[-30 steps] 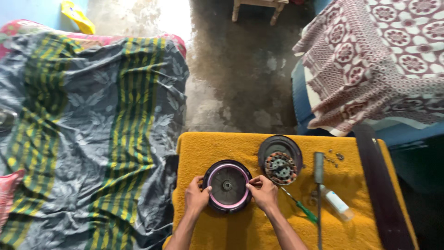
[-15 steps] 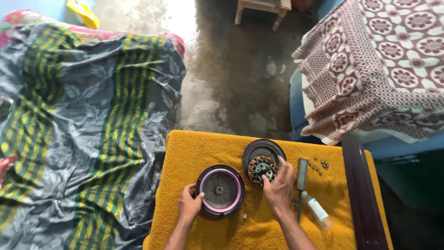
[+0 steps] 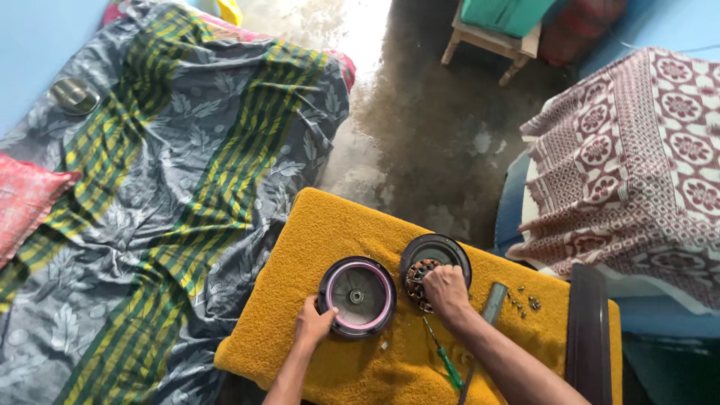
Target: The person reassembles an electric fan motor by placing the stator into the front housing, aligning the rotor, and securing the rear cover. They use a screwdriver to tighten screws and a rubber mallet to tap the assembly into place.
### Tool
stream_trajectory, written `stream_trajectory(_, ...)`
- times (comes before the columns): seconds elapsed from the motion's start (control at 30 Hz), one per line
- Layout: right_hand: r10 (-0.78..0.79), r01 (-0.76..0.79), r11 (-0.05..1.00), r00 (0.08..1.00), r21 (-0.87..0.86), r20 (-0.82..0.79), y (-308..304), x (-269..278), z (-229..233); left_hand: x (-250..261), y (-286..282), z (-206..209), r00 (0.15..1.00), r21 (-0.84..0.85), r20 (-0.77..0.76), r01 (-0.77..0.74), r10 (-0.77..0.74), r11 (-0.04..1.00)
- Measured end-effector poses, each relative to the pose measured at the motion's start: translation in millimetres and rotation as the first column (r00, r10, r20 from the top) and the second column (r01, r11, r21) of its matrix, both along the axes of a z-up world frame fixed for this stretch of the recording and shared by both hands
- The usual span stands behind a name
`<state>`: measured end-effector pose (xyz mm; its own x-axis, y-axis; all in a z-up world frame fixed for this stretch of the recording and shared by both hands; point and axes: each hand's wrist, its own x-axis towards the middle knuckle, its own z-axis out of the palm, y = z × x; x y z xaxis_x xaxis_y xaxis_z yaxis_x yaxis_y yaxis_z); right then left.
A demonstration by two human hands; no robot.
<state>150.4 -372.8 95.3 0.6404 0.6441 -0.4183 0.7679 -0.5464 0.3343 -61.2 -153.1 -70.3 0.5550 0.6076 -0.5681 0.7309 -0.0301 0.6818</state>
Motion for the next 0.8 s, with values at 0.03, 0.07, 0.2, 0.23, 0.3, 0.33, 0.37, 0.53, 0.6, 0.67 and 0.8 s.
stream_trajectory(0.03,-0.01,0.01,1.0,1.0,0.026,-0.004,-3.0,1.6,4.9,-2.9,-4.9,2.4,1.0,0.008,0.026,-0.001,0.0,1.0)
stream_trajectory(0.07,-0.017,0.018,0.998,1.0,0.054,-0.011,0.7,2.2,9.3,-5.7,-5.0,6.1,0.999,0.018,0.049,-0.003,0.002,1.0)
stream_trajectory(0.2,-0.067,0.074,0.993,0.995,0.087,-0.072,1.2,-9.2,43.4,-14.1,-12.1,18.6,0.997,-0.067,0.057,-0.038,0.042,0.997)
stream_trajectory(0.23,-0.1,0.107,0.989,0.992,0.099,-0.076,0.8,-11.4,53.6,-15.8,-15.4,20.8,0.997,-0.103,0.056,-0.045,0.051,0.994)
stream_trajectory(0.3,-0.145,0.155,0.981,0.985,0.119,-0.089,9.0,-15.9,71.6,-14.1,-17.9,26.5,0.987,-0.188,0.114,-0.094,0.117,0.978)
stream_trajectory(0.33,-0.159,0.171,0.978,0.982,0.122,-0.1,11.2,-19.8,79.5,-13.8,-20.2,29.4,0.971,-0.242,0.166,-0.131,0.174,0.961)
stream_trajectory(0.37,-0.173,0.186,0.974,0.979,0.126,-0.111,13.5,-23.0,85.7,-13.1,-22.8,32.3,0.948,-0.298,0.214,-0.165,0.234,0.94)
stream_trajectory(0.53,-0.369,0.668,0.696,0.647,0.263,-0.667,19.9,-23.8,83.6,-7.2,-34.9,44.6,0.89,-0.438,0.232,-0.264,0.392,0.859)
stream_trajectory(0.6,-0.307,0.718,0.64,0.564,0.272,-0.767,18.3,-21.5,67.1,-5.4,-35.6,47.1,0.884,-0.431,0.238,-0.276,0.403,0.859)
stream_trajectory(0.67,-0.239,0.729,0.612,0.539,0.305,-0.808,11.5,-22.7,45.3,-7.7,-35.0,47.6,0.876,-0.416,0.26,-0.278,0.406,0.866)
stream_trajectory(0.8,-0.152,0.887,0.423,0.268,0.183,-0.951,-10.6,-29.0,7.2,-9.8,-31.6,44.9,0.897,-0.383,0.234,-0.27,0.376,0.883)
